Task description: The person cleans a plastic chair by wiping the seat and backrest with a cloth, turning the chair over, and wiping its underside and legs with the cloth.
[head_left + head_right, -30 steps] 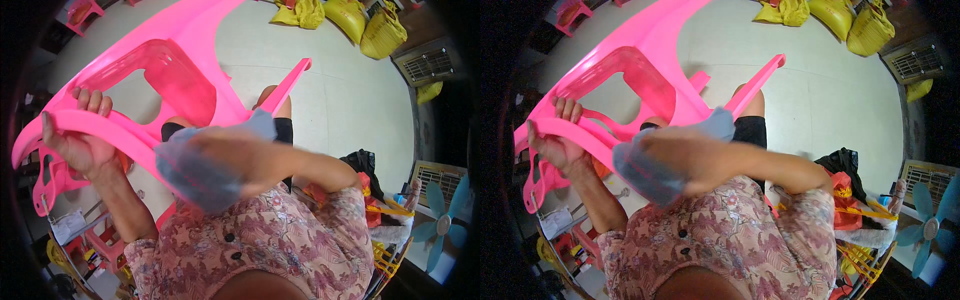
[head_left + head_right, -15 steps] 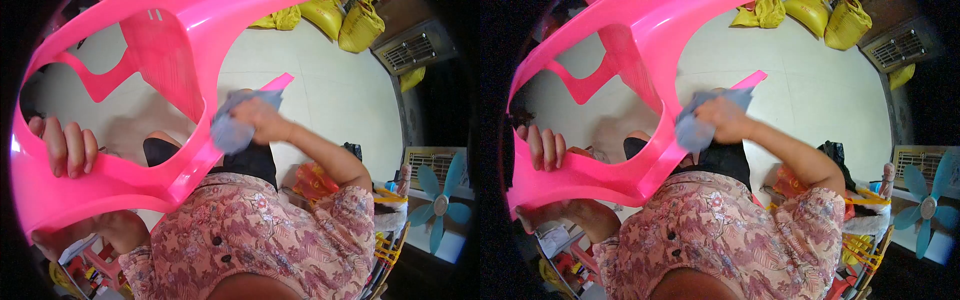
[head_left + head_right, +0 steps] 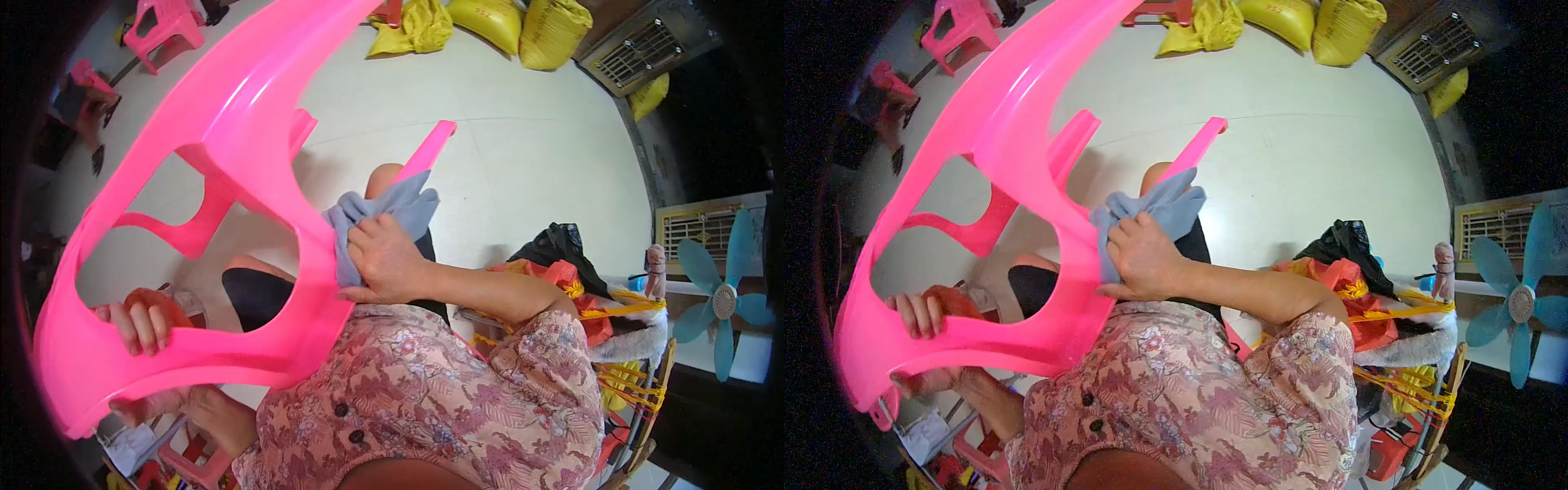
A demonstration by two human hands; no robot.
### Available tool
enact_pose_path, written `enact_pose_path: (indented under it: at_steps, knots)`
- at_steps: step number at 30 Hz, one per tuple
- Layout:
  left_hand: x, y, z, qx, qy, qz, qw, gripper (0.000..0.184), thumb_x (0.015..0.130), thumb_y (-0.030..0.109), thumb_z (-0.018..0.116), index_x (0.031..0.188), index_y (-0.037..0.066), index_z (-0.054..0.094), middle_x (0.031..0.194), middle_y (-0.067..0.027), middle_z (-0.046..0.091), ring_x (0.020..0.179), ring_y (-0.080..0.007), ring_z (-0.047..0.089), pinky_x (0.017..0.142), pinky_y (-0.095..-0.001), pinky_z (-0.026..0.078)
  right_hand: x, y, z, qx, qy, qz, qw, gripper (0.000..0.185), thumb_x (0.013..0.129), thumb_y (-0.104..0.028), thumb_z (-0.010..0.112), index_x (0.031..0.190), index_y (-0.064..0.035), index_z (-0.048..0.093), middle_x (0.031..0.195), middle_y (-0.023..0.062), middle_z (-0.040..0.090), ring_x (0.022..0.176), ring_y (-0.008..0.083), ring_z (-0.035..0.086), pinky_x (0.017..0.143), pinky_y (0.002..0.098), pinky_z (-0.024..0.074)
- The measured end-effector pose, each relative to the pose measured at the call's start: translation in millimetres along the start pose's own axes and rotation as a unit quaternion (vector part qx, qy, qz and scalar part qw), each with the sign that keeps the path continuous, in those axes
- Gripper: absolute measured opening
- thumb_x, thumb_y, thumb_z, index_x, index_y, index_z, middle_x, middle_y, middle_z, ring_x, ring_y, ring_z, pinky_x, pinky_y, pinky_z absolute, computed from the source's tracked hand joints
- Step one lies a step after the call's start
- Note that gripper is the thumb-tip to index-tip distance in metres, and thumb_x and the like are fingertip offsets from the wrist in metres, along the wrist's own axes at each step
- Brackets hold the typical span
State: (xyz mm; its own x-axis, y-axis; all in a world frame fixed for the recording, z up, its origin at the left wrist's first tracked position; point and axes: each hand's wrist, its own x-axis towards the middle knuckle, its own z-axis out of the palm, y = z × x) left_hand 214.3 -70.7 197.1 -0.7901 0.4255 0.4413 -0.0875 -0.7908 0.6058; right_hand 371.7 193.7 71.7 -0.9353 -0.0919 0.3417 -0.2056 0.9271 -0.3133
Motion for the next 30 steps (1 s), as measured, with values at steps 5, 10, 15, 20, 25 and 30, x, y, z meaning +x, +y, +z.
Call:
enact_pose_path:
  at_steps: [5, 10, 15, 20, 25, 30]
  knots:
    - [-19, 1, -16, 0.038, 0.063, 0.001, 0.997, 0.086, 0.064, 0.035, 0.08, 0.121, -0.011, 0.037, 0.078, -0.0019, 0.035, 0.066, -0.0125, 0.034, 0.062, -0.0253, 0.03, -6, 51, 8, -0.012, 0.006, -0.064, 0.998, 0.035, 0.072, -0.04, 0.066, 0.073, -0.0062, 0.058, 0.081, 0.0093, 0.055, 0.084, 0.0262, 0.053, 0.072, 0.0408, 0.0382]
    - [-32, 3, -17, 0.048, 0.081, 0.01, 0.995, 0.089, 0.066, 0.037, 0.079, 0.125, -0.011, 0.033, 0.08, -0.0018, 0.033, 0.067, -0.0118, 0.033, 0.062, -0.025, 0.03, -9, 175, -11, -0.114, 0.038, 0.011, 0.993, 0.023, 0.073, -0.032, 0.06, 0.074, -0.0092, 0.058, 0.081, 0.0086, 0.057, 0.085, 0.0281, 0.055, 0.072, 0.0437, 0.0396]
    - [-30, -1, -7, 0.001, 0.046, 0.012, 0.999, 0.077, 0.072, 0.033, 0.073, 0.127, -0.006, 0.035, 0.079, -0.0021, 0.033, 0.068, -0.0126, 0.033, 0.062, -0.0254, 0.029, -1, 247, -31, -0.143, 0.073, 0.107, 0.981, 0.025, 0.077, -0.032, 0.056, 0.077, -0.0074, 0.059, 0.081, 0.0099, 0.057, 0.082, 0.0302, 0.054, 0.071, 0.0446, 0.0403]
    - [-28, -2, 0, 0.031, 0.063, 0.037, 0.997, 0.078, 0.073, 0.04, 0.074, 0.125, -0.003, 0.034, 0.079, -0.0006, 0.034, 0.064, -0.0105, 0.035, 0.059, -0.0247, 0.031, 3, 232, -17, -0.185, 0.166, 0.204, 0.947, 0.024, 0.078, -0.026, 0.06, 0.075, -0.0033, 0.056, 0.078, 0.0135, 0.056, 0.077, 0.0331, 0.054, 0.067, 0.0449, 0.0428]
    - [-19, 1, 10, 0.032, 0.067, 0.035, 0.997, 0.079, 0.072, 0.041, 0.076, 0.124, -0.001, 0.034, 0.078, 0.0, 0.035, 0.063, -0.0102, 0.036, 0.058, -0.0246, 0.032, 58, 99, -49, 0.064, 0.364, 0.153, 0.917, 0.019, 0.074, -0.017, 0.065, 0.077, -0.0019, 0.053, 0.073, 0.0148, 0.052, 0.069, 0.0344, 0.051, 0.061, 0.0425, 0.0413]
    - [-8, -10, 24, -0.012, -0.011, 0.031, 0.999, 0.071, 0.076, 0.035, 0.072, 0.124, -0.003, 0.036, 0.079, -0.0013, 0.036, 0.064, -0.0112, 0.037, 0.06, -0.0253, 0.032, 119, 2, -33, 0.038, 0.258, -0.146, 0.954, 0.054, 0.058, -0.034, 0.073, 0.106, -0.0122, 0.063, 0.118, 0.0105, 0.054, 0.11, 0.0314, 0.048, 0.091, 0.0505, 0.036]
